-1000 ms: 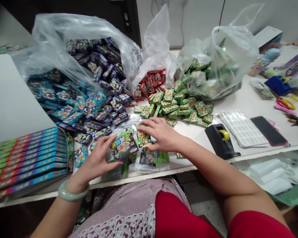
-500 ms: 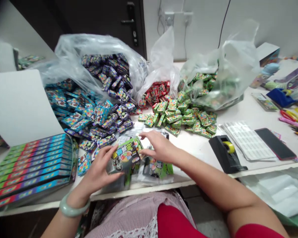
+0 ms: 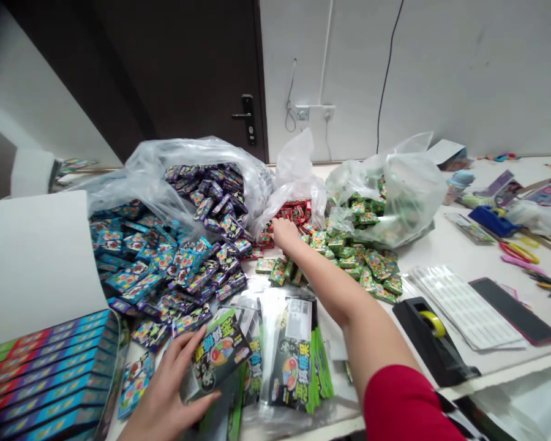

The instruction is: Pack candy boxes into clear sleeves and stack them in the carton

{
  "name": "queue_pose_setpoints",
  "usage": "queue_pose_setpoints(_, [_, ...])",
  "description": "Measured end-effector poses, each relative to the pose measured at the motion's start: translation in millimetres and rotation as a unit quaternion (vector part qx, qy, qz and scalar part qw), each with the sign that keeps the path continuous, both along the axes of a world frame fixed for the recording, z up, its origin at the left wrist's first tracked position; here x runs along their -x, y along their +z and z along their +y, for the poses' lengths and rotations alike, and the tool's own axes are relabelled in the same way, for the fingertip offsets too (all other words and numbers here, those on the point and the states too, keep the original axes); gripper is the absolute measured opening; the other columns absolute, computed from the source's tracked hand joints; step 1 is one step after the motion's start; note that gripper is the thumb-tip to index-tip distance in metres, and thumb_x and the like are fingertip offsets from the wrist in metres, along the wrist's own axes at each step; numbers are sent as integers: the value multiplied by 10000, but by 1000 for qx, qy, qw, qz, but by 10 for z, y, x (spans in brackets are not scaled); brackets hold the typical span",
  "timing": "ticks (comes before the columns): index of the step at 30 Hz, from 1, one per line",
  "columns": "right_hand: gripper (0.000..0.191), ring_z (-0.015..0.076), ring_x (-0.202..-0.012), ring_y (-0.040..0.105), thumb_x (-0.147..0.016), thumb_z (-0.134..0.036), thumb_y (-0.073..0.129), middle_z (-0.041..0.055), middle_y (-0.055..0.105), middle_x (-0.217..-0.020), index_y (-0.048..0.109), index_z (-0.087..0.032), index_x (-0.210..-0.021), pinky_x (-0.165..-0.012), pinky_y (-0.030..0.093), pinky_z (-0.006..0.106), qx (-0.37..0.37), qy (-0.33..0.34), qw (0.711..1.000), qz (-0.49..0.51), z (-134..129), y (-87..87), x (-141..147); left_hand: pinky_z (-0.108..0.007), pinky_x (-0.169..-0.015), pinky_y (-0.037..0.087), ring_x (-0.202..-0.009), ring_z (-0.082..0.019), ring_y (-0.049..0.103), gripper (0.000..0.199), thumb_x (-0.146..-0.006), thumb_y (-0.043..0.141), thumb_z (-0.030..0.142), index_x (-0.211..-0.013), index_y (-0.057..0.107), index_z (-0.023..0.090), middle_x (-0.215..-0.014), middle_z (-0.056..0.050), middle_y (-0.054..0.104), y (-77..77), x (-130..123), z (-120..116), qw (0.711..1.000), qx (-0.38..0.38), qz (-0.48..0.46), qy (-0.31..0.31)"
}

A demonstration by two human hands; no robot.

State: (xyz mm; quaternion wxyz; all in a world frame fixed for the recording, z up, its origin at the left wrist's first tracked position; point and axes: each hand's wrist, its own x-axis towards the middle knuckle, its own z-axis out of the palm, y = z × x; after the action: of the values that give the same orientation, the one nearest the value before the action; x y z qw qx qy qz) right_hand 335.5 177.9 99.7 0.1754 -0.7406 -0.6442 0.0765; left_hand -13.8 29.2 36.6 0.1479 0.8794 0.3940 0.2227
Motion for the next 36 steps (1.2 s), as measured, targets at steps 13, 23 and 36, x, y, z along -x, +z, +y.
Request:
queue_pose_setpoints(13, [462,194,-930,654,-899,-247,453,94,682,-1073,477,-153,-1350,-794,529,324,9,-12,983,183,-453,-117,-261,-500,-954,496,-1163,-329,524,875,-749,665,483,-1478,201,351,-1300,-101,427,-66,218,112,999,-10,1,43])
queue_pose_setpoints(23, [256,139,-621,568,-822,-341,614,4,638,-705,654,-174,-1011,-561,402,245,36,76,970,229,-1670,-72,-212,-530,-1013,424,-1186,-337,479,849,-773,646,526,-1479,226,314,-1272,-107,421,82,26,6,1000,3,7,0])
queue_pose_setpoints(36, [752,307,-1242,475,-685,-433,804,152,534,-1346,493,-184,-1322,-1001,393,439,113,259,958,52,-1973,-357,-220,-507,-1007,426,-1170,-321,484,860,-767,647,536,-1480,224,309,-1262,-94,433,14,32,-100,999,13,37,-30])
